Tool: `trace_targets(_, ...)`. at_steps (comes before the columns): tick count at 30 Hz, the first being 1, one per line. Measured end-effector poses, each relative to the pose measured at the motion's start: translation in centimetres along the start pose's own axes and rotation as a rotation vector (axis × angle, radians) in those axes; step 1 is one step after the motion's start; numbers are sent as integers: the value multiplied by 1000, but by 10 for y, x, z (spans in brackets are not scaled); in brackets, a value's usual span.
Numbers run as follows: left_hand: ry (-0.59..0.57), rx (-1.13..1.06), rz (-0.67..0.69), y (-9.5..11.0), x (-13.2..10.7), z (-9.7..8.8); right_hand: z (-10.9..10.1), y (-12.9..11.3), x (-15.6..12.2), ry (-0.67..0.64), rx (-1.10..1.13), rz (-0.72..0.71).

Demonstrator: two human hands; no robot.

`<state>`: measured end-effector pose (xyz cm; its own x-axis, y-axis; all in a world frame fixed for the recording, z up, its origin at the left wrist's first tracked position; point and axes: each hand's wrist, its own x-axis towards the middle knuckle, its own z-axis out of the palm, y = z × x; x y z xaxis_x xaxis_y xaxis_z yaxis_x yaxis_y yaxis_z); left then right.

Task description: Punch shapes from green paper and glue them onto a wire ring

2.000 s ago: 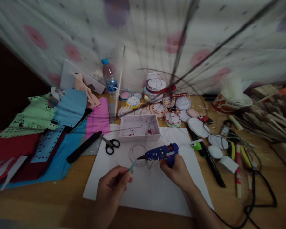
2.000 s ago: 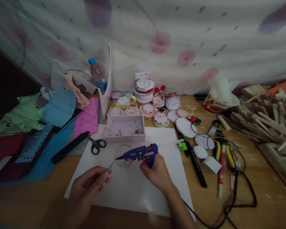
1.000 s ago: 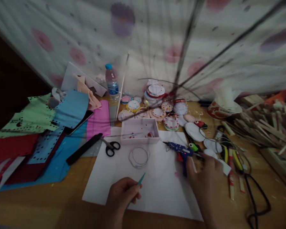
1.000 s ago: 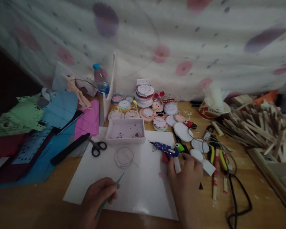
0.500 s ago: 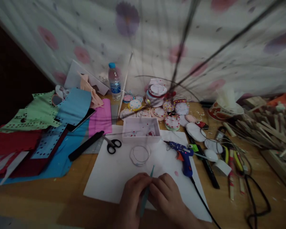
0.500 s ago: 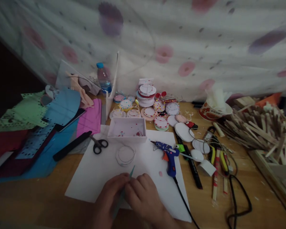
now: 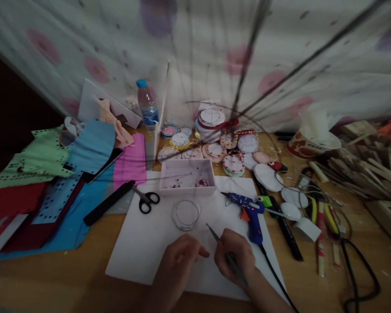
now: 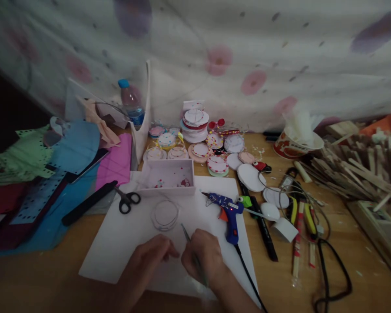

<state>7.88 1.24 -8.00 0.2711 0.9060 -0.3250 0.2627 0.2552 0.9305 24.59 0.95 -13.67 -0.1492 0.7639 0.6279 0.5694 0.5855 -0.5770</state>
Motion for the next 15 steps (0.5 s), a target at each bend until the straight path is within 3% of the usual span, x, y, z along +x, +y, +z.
trace_targets(4,126,483,468,-29,-3,-17,5,4,-1,82,167,304)
trace_targets(6,111,716,628,-43,-4,-23,9,3,-2,60,250,386)
trace_targets(9,86,884,694,-56,-3,-27,16,1,-4,-8,348,441)
trace_targets(15,80,906,693,-59,2,-23,25,3,-7,-66,410,496)
